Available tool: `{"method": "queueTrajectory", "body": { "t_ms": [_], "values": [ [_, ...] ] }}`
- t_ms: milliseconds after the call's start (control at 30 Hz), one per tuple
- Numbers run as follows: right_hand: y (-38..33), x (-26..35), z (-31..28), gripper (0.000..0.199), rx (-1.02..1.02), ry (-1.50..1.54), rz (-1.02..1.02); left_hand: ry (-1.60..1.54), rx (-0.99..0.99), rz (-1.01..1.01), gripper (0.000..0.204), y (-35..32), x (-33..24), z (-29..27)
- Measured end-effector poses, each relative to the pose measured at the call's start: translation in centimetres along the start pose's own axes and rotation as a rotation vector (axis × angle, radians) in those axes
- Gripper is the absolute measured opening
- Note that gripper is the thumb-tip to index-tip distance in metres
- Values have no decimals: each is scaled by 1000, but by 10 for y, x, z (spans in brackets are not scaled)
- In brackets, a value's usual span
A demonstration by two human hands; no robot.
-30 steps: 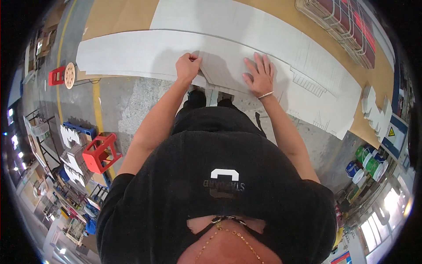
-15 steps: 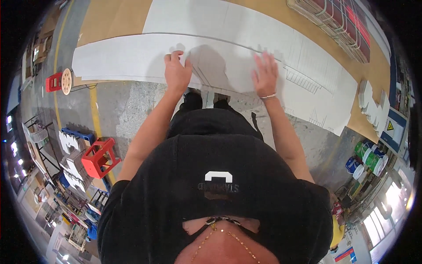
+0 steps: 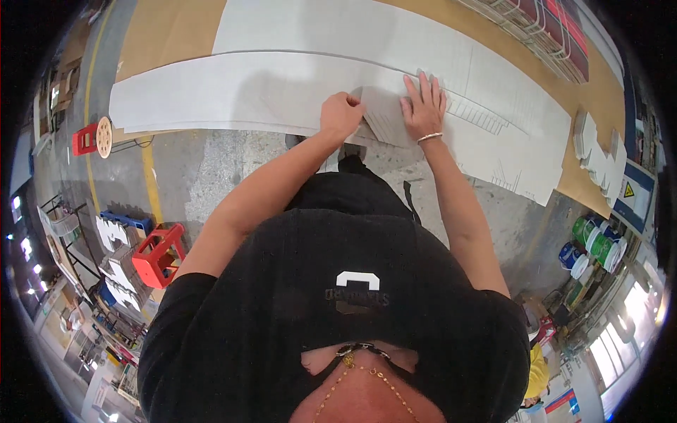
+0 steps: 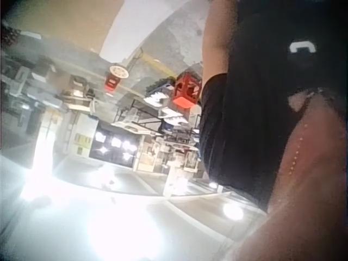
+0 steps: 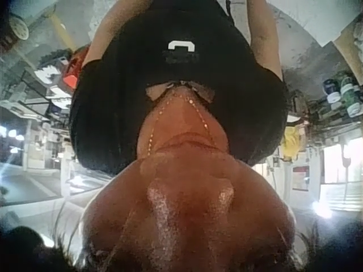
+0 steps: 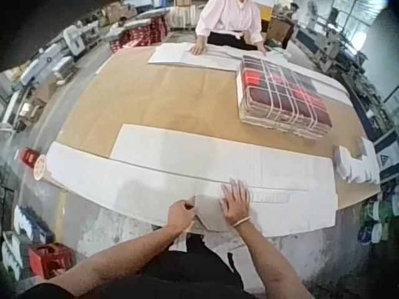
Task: Fold and stack white cardboard cutouts at a workbench in a factory setting.
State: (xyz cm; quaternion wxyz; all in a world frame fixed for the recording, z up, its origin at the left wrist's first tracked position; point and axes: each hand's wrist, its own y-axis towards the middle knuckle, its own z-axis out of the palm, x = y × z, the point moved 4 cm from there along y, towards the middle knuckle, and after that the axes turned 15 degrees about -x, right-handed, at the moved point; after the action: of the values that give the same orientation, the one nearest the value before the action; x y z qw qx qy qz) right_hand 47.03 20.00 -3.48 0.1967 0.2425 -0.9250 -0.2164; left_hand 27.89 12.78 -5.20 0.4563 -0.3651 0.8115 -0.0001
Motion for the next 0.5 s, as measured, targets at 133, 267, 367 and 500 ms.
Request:
{"method": "queueTrajectory", "body": {
  "t_ms": [133, 267, 367, 500],
  "values": [
    [0, 1, 0, 48, 7, 15, 1, 0, -37, -2, 20, 4, 7, 6],
    [-1, 0, 0, 49, 17, 9, -1, 51, -75, 145, 18, 6, 8, 8],
    [1, 2, 2, 49, 26, 17, 3, -12, -88, 103, 17, 6, 12, 11],
    [0, 2, 0, 49, 19, 36, 1, 25, -74, 94, 23, 3, 9, 7]
  ]
}}
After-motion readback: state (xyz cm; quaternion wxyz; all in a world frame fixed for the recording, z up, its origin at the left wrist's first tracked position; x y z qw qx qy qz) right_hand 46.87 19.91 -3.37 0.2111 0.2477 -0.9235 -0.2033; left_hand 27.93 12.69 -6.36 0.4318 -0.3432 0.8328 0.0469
